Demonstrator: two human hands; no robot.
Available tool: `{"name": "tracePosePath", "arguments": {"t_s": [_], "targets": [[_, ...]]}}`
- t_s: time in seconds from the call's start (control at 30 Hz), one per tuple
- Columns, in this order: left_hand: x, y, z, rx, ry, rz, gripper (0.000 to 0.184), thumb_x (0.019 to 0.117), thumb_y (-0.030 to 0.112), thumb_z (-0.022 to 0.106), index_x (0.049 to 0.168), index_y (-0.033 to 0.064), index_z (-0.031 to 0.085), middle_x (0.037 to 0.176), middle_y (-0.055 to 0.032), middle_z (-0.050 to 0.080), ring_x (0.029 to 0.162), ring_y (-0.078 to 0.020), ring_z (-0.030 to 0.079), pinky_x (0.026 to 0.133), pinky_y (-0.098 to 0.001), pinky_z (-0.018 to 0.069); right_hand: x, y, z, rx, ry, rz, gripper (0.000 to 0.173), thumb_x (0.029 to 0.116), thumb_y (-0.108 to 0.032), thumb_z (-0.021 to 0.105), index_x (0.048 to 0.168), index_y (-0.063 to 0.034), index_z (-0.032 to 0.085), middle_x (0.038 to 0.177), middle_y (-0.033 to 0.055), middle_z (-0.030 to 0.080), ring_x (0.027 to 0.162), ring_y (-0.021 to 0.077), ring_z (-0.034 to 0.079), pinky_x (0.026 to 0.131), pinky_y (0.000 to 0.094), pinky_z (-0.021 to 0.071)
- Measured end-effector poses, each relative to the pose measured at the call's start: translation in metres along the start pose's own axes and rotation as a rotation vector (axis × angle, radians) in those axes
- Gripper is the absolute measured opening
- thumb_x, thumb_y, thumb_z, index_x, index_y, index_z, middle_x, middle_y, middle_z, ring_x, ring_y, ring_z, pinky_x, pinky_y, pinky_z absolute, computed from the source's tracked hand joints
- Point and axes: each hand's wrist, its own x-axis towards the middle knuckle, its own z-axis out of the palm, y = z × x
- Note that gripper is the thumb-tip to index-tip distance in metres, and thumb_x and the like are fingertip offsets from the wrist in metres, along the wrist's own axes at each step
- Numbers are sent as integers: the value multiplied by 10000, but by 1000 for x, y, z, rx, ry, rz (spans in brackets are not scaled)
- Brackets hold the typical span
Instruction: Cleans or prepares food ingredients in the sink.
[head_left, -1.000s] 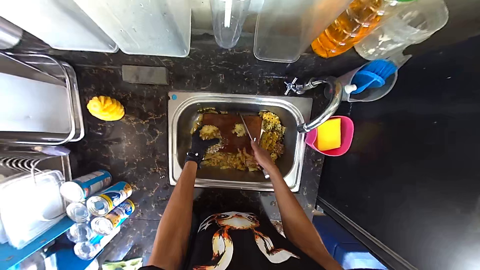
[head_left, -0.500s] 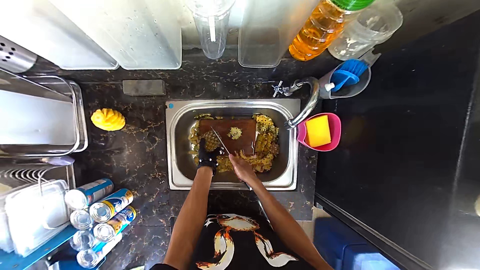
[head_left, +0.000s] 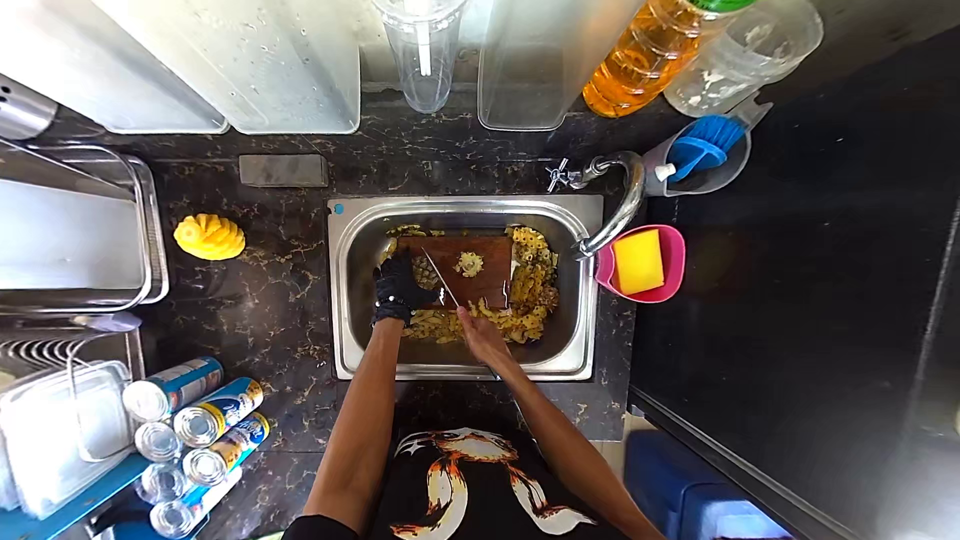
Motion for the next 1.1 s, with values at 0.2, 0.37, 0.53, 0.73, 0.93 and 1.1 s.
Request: {"name": "tracePosePath", "arguments": {"t_s": [0.2, 0.37, 0.53, 0.73, 0.93, 1.1], "targets": [[8, 4, -1, -72, -72, -43, 1056, 555, 484, 913, 1479, 188, 496, 1350, -175, 617, 1219, -406, 601, 934, -635, 523, 6, 6, 4, -29, -9, 4, 726, 1056, -663, 252, 883, -74, 639, 728, 68, 570, 652, 206, 590, 641, 419, 508], [11, 4, 9, -94, -58, -32, 1040, 560, 428, 913, 1465, 131, 495, 1342, -186, 602, 1232, -398, 586, 941, -602, 531, 3, -7, 1, -215, 35, 18, 759, 1075, -623, 230, 925, -24, 671, 884, 169, 662, 923, 314, 676, 840, 521, 530], [9, 1, 10, -126, -43, -25, 1036, 550, 453, 919, 1447, 134, 511, 1332, -170, 614, 1218, -386, 597, 939, -604, 531, 14, -23, 5, -292, 73, 18, 786, 1074, -624, 225, 922, 2, 675, 935, 211, 692, 984, 352, 699, 868, 548, 544], [9, 2, 15, -122, -12, -39, 1005, 531, 450, 910, 1410, 134, 541, 1323, -162, 624, 1205, -385, 603, 908, -601, 546, 39, -33, 11, -204, 107, -30, 935, 986, -780, 140, 892, -8, 659, 870, 249, 667, 849, 421, 694, 701, 615, 563], [12, -2, 21, -136, 16, -34, 1011, 538, 467, 896, 1426, 142, 536, 1347, -155, 613, 1224, -384, 590, 927, -592, 537, 34, -18, 6, -236, 75, -30, 820, 1059, -658, 215, 867, 8, 652, 827, 213, 661, 846, 372, 694, 770, 574, 556], [12, -1, 25, -104, -7, -31, 1040, 553, 489, 889, 1444, 112, 506, 1384, -161, 588, 1257, -391, 567, 953, -581, 528, 59, -40, 6, -274, 65, -23, 835, 1056, -661, 213, 848, 11, 663, 871, 224, 676, 897, 389, 696, 773, 599, 551]]}}
